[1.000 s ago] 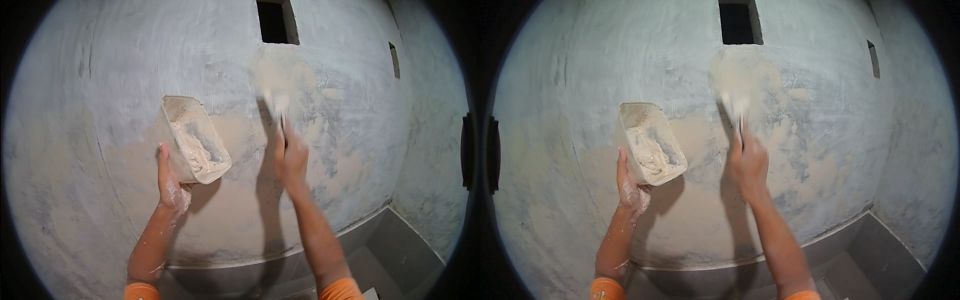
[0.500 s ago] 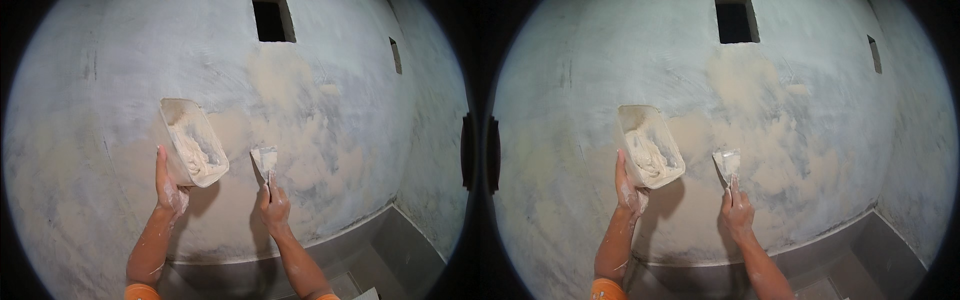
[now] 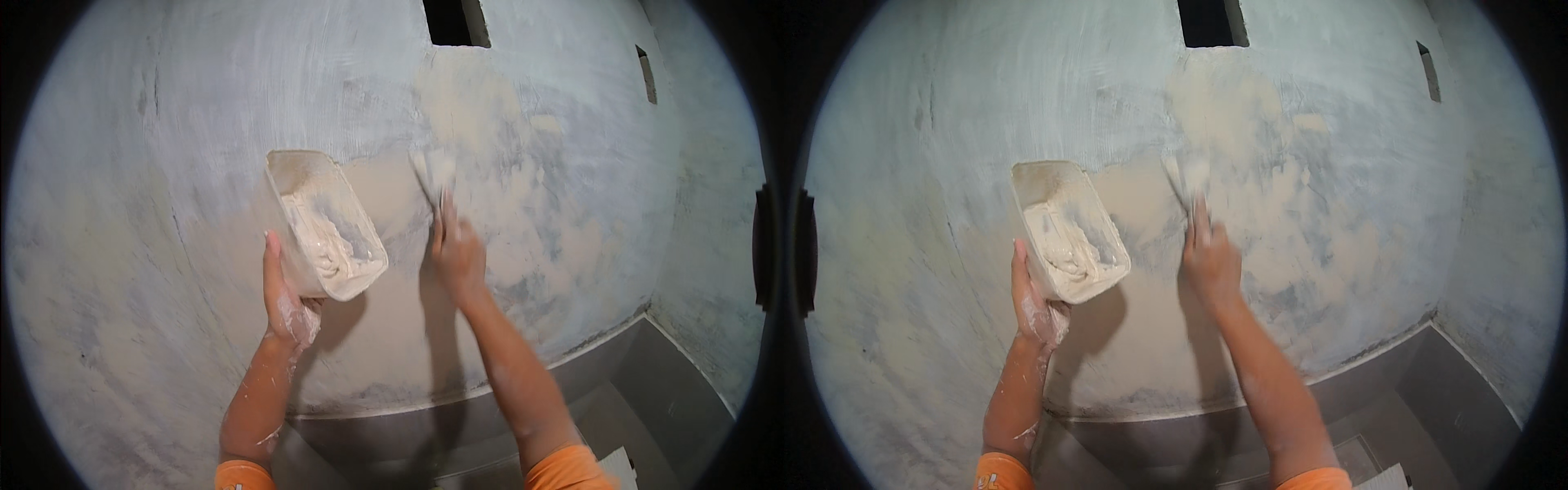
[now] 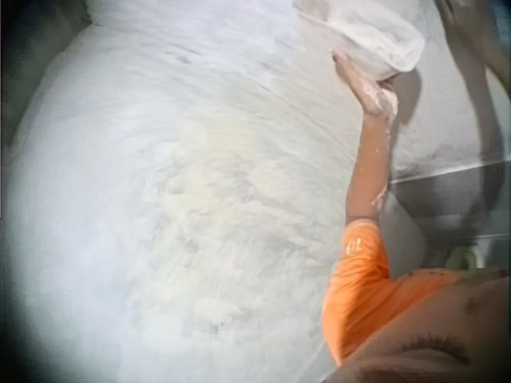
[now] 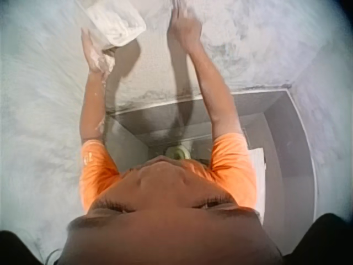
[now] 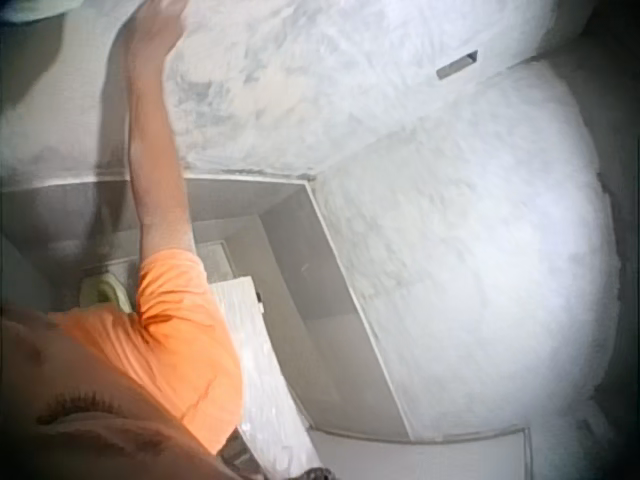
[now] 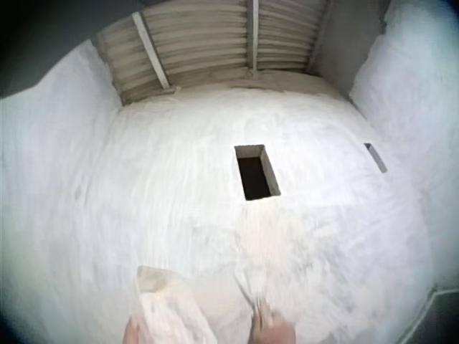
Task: The person applies plaster to a wall using a putty knife and a plastic container.
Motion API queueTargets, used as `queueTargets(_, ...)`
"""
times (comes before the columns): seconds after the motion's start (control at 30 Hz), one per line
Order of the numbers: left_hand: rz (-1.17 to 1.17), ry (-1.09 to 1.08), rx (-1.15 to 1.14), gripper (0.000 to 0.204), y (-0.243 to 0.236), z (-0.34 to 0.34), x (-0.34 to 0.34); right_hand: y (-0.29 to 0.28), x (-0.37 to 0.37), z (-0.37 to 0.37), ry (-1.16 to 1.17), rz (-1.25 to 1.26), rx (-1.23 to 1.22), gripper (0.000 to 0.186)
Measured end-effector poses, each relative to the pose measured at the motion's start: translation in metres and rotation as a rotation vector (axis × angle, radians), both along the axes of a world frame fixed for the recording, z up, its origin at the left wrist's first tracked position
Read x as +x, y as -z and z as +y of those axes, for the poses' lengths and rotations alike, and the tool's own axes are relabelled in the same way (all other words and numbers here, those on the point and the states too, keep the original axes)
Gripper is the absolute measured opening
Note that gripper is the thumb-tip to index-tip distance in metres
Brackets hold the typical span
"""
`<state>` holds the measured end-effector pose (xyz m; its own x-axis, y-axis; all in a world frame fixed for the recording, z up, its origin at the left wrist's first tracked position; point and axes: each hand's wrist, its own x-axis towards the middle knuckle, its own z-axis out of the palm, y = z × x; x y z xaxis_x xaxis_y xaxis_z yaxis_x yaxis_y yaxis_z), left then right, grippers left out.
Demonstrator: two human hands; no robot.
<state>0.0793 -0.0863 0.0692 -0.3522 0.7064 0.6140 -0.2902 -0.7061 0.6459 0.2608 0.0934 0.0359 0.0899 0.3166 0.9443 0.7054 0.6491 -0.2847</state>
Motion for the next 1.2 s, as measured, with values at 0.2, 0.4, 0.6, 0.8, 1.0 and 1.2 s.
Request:
queueTargets(0.2,0.137,0.145,-0.042,0.088,-0.007,-0.003,-0.018,0.116,0.026,-0.027,-0.194,0.085,0.051,0.046)
queueTargets(0.4,0.052,0.203,-0.016,0.075,-0.004,-0.008,-0.016,-0.104,0.075,-0.004,-0.145,0.23,0.315,0.039)
queueTargets(0.6,-0.089,0.169,-0.032,0.08,-0.004,-0.006,-0.021,-0.104,0.094,0.04,-0.039,0.168,0.171,0.041)
queueTargets(0.8,-0.081,0.3,-0.069,0.07,0.004,0.005,-0.037,0.144,0.073,-0.014,-0.031,0.264,-0.16,0.042)
queueTargets(1.0,-0.205,0.442,-0.013,0.069,0.041,0.017,-0.054,0.119,0.082,-0.032,-0.132,0.329,-0.072,0.045)
queueTargets(1.2,-0.389,0.423,-0.117,0.071,0.176,-0.014,-0.05,0.109,0.043,-0.133,-1.075,0.653,-0.65,0.051)
